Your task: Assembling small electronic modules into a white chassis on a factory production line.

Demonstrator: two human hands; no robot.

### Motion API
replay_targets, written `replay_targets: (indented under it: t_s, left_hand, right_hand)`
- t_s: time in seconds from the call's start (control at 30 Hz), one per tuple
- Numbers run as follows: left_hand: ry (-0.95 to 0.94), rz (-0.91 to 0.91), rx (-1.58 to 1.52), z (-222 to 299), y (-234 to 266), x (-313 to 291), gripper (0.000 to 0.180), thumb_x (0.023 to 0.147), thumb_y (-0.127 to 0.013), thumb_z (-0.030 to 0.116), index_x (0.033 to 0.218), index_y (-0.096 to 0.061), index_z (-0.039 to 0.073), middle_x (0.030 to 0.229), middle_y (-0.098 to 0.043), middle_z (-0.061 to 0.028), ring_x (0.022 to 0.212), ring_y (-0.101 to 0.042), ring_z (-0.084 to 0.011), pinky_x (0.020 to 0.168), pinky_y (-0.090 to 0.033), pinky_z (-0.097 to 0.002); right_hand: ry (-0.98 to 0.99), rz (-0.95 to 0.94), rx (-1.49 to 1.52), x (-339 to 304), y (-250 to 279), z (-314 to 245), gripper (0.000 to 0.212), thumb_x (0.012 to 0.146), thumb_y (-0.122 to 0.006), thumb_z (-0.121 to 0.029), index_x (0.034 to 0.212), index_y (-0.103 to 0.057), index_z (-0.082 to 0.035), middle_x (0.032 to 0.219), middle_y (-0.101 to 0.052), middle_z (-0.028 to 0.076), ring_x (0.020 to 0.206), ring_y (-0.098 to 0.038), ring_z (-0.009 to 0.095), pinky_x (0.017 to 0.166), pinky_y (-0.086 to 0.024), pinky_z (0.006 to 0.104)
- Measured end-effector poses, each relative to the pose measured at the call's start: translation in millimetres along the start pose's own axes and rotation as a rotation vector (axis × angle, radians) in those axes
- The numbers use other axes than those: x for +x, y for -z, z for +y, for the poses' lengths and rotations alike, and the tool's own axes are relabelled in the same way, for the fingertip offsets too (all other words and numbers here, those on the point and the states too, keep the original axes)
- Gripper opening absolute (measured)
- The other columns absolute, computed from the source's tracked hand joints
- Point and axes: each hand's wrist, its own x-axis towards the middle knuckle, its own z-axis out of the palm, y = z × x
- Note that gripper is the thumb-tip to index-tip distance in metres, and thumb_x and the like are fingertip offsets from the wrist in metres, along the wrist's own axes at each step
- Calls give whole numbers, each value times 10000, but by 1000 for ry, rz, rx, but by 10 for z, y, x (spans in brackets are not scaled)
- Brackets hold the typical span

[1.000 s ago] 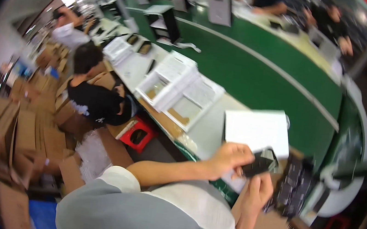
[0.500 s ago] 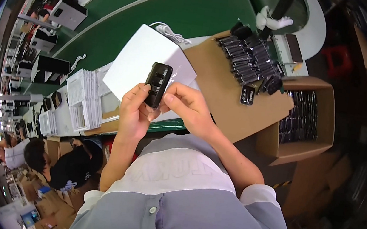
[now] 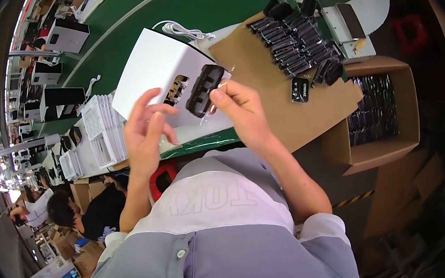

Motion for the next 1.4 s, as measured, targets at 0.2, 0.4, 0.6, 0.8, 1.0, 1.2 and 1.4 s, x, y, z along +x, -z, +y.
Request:
replay_targets:
  t_s: [0.2, 0.4, 0.6, 0.8, 1.0, 1.2, 1.4]
  left_hand:
    - [-479, 335, 805, 61, 766, 758, 344, 906, -702, 99, 1218, -627, -24, 1002, -634, -91, 716, -535, -96, 646, -445, -247]
    - [-43, -173, 679, -528, 1387, 1481, 323, 946, -704, 248, 1133, -669, -12, 860, -656, -15, 702, -524, -60, 644, -433, -231]
    - [105, -237, 256, -698, 1412, 1546, 348, 990, -650, 336, 951, -711, -5, 818, -678, 10, 689, -545, -40, 638, -415, -205]
    - [220, 74, 202, -686, 1165, 997, 333, 1021, -595, 318, 1016, -682, -3, 904, -680, -18, 768, -587, -68, 721, -473, -235]
    - [106, 95, 296, -658, 1212, 1066, 371, 995, -641, 288, 1172, -624, -37, 1051, -680, -79, 901, -619, -116, 815, -484, -248]
    - [-21, 22, 427, -572, 1006, 1217, 485, 1022, -580, 298, 1346, -506, -55, 1207, -628, -124, 1056, -584, -166, 953, -453, -305]
    - [98, -61, 413, -617, 1043, 1241, 493, 1040, -531, 329, 1357, -504, -49, 1221, -622, -128, 1080, -570, -167, 977, -437, -309]
  right_hand:
    - [-39, 7, -126, -63, 213, 128, 311, 1063, -471, -210, 848, -592, -20, 855, -603, 22, 813, -520, 100, 788, -440, 289]
    - [-90, 28, -149, -42, 160, 510, 311, 1056, -494, -209, 816, -549, -19, 778, -529, -2, 758, -482, 92, 732, -421, 282]
    - [-54, 137, -157, 89, 4, 737, 329, 1006, -556, -196, 743, -509, -3, 670, -494, -6, 644, -419, 83, 587, -374, 302]
    - [-46, 89, -347, 249, -13, 612, 325, 966, -587, -212, 760, -531, 32, 617, -501, 83, 584, -442, 144, 557, -390, 352]
    - [-19, 26, -420, 404, -245, 357, 294, 967, -582, -180, 762, -538, 26, 629, -536, 85, 598, -475, 132, 580, -410, 339]
    - [64, 59, -553, 440, -397, 324, 281, 943, -587, -152, 743, -499, 25, 648, -509, 157, 597, -475, 273, 585, -392, 401]
    - [73, 70, -557, 507, -416, 313, 259, 925, -591, -140, 749, -489, 21, 683, -509, 173, 650, -480, 342, 616, -392, 436]
